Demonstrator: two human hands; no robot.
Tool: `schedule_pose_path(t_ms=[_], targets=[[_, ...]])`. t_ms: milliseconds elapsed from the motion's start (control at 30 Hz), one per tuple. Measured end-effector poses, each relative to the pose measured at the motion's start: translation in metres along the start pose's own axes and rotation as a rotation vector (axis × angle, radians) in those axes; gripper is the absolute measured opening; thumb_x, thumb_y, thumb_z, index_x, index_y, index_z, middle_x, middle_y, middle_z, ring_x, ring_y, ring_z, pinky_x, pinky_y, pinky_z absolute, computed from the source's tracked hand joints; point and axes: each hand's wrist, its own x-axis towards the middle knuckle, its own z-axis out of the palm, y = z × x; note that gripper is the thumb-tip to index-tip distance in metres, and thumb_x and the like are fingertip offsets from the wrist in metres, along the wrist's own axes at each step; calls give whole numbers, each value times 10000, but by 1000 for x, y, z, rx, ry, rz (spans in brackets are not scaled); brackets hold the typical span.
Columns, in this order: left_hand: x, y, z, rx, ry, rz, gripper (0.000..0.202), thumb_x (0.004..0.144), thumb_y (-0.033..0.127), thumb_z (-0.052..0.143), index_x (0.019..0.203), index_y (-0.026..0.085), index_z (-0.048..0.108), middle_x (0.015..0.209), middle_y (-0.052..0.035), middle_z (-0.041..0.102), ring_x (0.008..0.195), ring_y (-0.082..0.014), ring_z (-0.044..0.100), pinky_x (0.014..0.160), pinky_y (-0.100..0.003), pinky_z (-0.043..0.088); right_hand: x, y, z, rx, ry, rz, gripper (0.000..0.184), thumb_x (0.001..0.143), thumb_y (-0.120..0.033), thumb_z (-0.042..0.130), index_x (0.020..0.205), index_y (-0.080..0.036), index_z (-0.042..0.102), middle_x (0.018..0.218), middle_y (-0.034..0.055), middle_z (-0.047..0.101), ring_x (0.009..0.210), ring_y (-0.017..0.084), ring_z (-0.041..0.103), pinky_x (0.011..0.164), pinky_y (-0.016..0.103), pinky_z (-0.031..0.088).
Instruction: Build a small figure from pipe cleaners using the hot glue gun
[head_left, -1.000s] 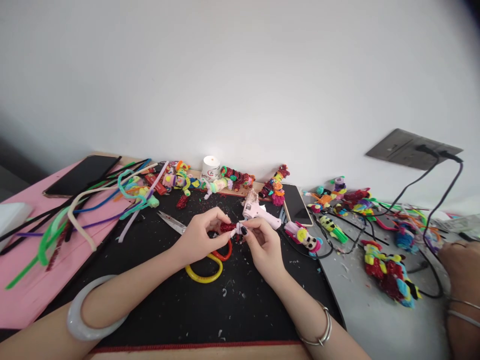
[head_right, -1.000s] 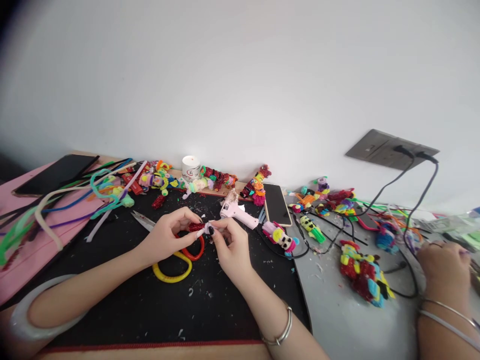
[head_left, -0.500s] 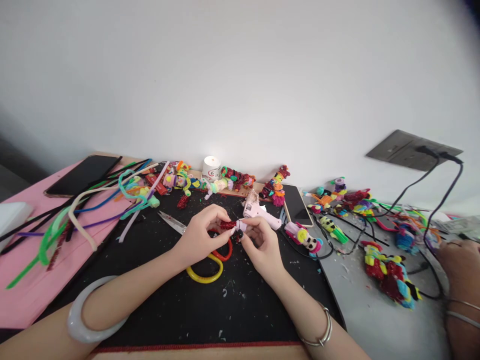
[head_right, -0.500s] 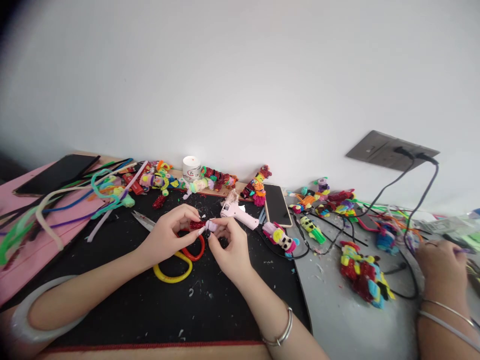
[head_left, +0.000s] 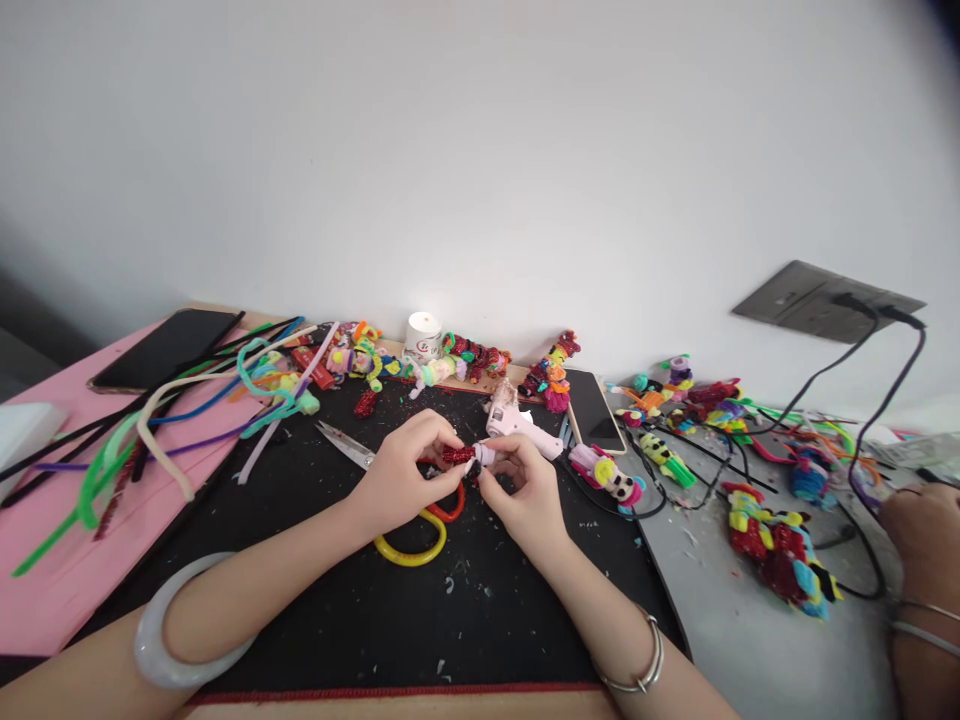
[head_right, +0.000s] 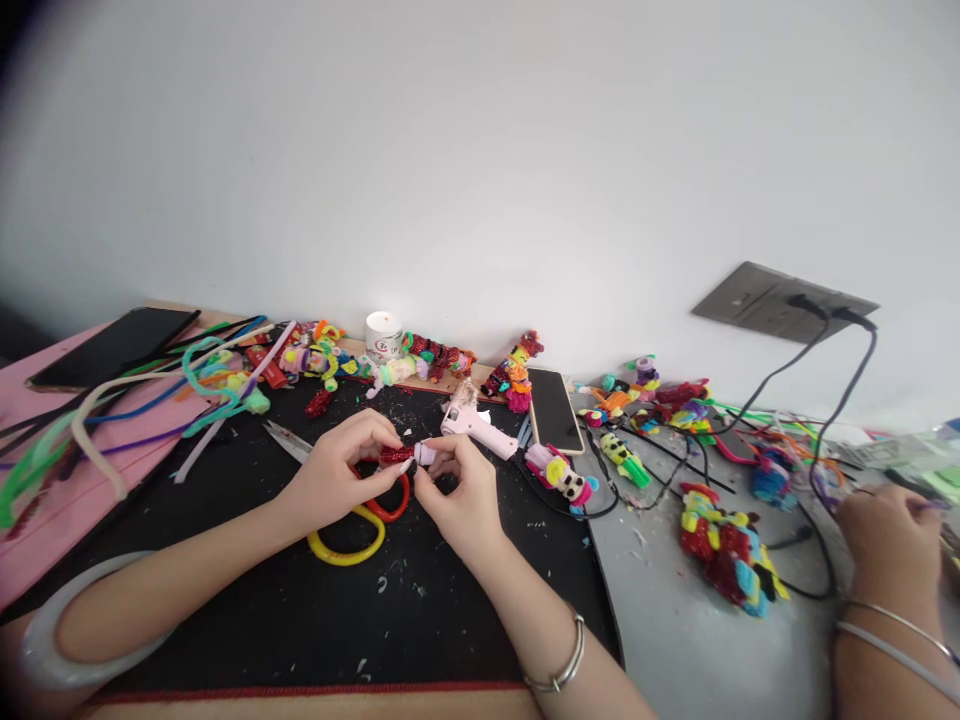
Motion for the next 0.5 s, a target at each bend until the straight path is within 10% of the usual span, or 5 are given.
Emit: schedule_pose_path(t_ms=[500], targets=[[0,-4,0,-21,-4,0,58,815,194,590,872,183,599,880,-30,518,774,-138,586,680,-260,561,0,0,-1,-47,24,14,171,754,-131,598,910,-199,580,772,10,610,625,124,578,600,257,517]])
